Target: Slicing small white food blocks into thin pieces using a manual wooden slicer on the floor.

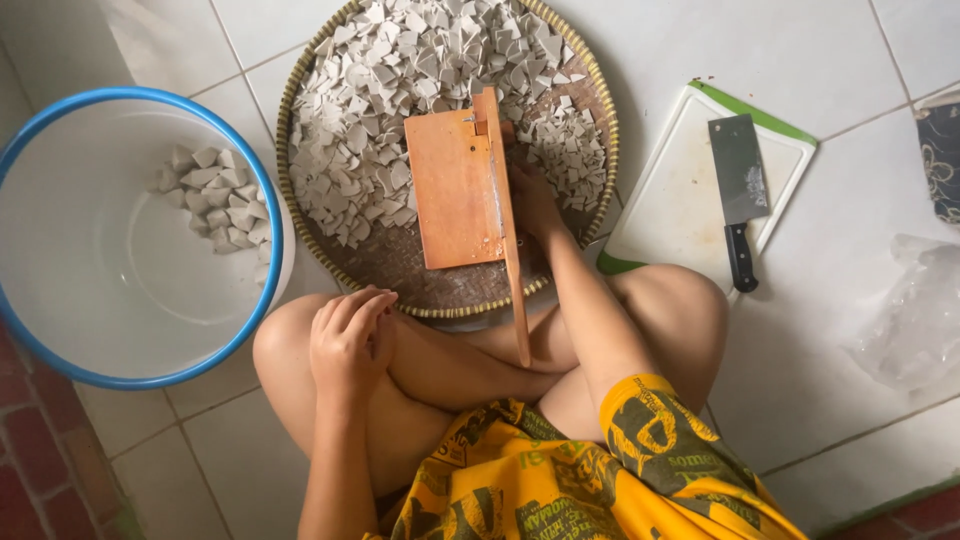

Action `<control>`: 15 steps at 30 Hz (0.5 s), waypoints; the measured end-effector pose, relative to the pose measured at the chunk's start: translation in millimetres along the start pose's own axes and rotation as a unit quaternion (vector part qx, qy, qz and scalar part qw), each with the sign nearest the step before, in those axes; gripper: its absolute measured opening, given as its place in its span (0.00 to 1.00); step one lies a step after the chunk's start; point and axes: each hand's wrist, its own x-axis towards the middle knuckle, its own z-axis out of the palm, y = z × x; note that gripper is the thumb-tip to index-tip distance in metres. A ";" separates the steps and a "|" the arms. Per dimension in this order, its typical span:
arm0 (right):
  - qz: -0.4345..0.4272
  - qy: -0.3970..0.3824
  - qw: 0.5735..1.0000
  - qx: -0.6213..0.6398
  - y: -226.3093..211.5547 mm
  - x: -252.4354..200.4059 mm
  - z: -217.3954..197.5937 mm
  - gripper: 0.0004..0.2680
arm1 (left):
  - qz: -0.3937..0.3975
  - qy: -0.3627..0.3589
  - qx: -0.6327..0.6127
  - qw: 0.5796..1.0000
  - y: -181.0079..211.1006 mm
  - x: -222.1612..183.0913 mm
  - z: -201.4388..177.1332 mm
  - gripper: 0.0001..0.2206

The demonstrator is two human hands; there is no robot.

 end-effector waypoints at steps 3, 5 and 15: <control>0.175 0.081 0.970 0.151 -1.3 6.3 -32.9 0.17 | -0.002 -0.005 0.005 1.000 4.6 4.0 -3.4 0.11; 0.196 0.081 0.966 0.146 -30.4 7.4 -37.6 0.18 | -0.001 -0.012 0.008 1.000 3.6 5.0 -4.7 0.11; -0.127 0.151 0.882 -0.429 -43.1 7.8 -26.6 0.19 | -0.026 -0.023 0.010 0.999 0.5 -1.2 0.3 0.11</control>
